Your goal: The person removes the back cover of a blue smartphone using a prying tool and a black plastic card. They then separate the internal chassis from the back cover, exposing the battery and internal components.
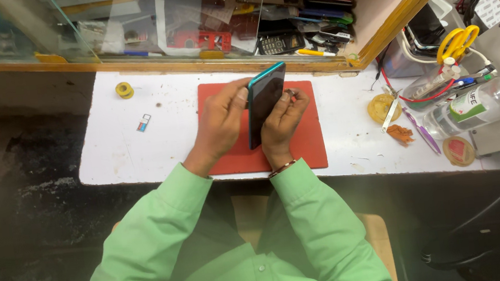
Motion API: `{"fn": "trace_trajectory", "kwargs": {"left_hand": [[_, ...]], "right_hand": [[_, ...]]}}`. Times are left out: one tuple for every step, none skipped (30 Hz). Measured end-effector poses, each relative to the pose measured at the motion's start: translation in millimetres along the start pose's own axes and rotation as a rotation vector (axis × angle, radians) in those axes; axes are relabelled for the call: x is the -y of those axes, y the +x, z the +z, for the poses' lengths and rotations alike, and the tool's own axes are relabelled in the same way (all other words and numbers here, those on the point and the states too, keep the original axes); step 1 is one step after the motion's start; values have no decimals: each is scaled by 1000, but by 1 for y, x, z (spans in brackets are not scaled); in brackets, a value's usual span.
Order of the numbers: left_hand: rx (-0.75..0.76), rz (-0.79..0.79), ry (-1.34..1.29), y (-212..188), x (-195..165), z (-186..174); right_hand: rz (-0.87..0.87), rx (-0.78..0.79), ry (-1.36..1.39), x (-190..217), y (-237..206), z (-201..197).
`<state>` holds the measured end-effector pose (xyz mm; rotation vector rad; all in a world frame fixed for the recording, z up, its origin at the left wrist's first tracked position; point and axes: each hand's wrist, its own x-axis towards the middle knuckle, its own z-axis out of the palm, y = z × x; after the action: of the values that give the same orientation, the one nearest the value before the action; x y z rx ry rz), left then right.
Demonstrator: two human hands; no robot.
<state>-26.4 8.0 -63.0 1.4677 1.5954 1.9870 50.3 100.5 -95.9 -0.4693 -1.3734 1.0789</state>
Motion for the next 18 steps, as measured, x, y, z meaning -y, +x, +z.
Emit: {"fn": "trace_trajectory", "kwargs": {"left_hand": [[-5,66,113,-4,-3,0],[-16,19,146,-6,-6,1],[-26,-25,180,-6,-9,2],[-34,-66,213,-6,-11,3],[-51,-82,219,-6,-13,5],[-67,-96,223,-6,-15,7],[-83,-110,228,-7,-16,9],[-97,-52,227,-7,-17,11],[-111,6,225,-8,-18,13],[-123,64,224,-9,-19,15],[-126,43,240,-9,-18,15],[-128,21,258,-9,-18,15],[-128,-1,276,-9,-18,16],[-148,15,294,-9,-17,17],[-171,34,313,-9,-16,17],[-194,56,332,-8,-15,18],[-197,22,333,-9,-15,17],[-201,-12,334,-9,-14,17]], "right_hand": [[-11,4,-22,-1,-1,-1],[-22,7,-42,-2,-1,-2],[-36,10,-60,-2,-1,-2],[-32,14,-55,-3,-1,-1],[-27,16,-51,-3,-1,-1],[-24,18,-48,-3,-1,-1],[-37,11,-65,-3,-1,-1],[-48,5,-83,-2,-1,-1],[-60,0,-100,-2,-2,-1],[-62,-1,-107,-1,-2,-1],[-64,-2,-116,0,-2,-2],[-65,-3,-124,1,-3,-2],[-48,-3,-107,3,-3,-1],[-33,-5,-91,4,-3,-1],[-21,-5,-73,5,-4,0],[-52,-10,-100,6,-3,1],[-81,-14,-128,8,-4,2],[-110,-17,-156,9,-4,3]]}}
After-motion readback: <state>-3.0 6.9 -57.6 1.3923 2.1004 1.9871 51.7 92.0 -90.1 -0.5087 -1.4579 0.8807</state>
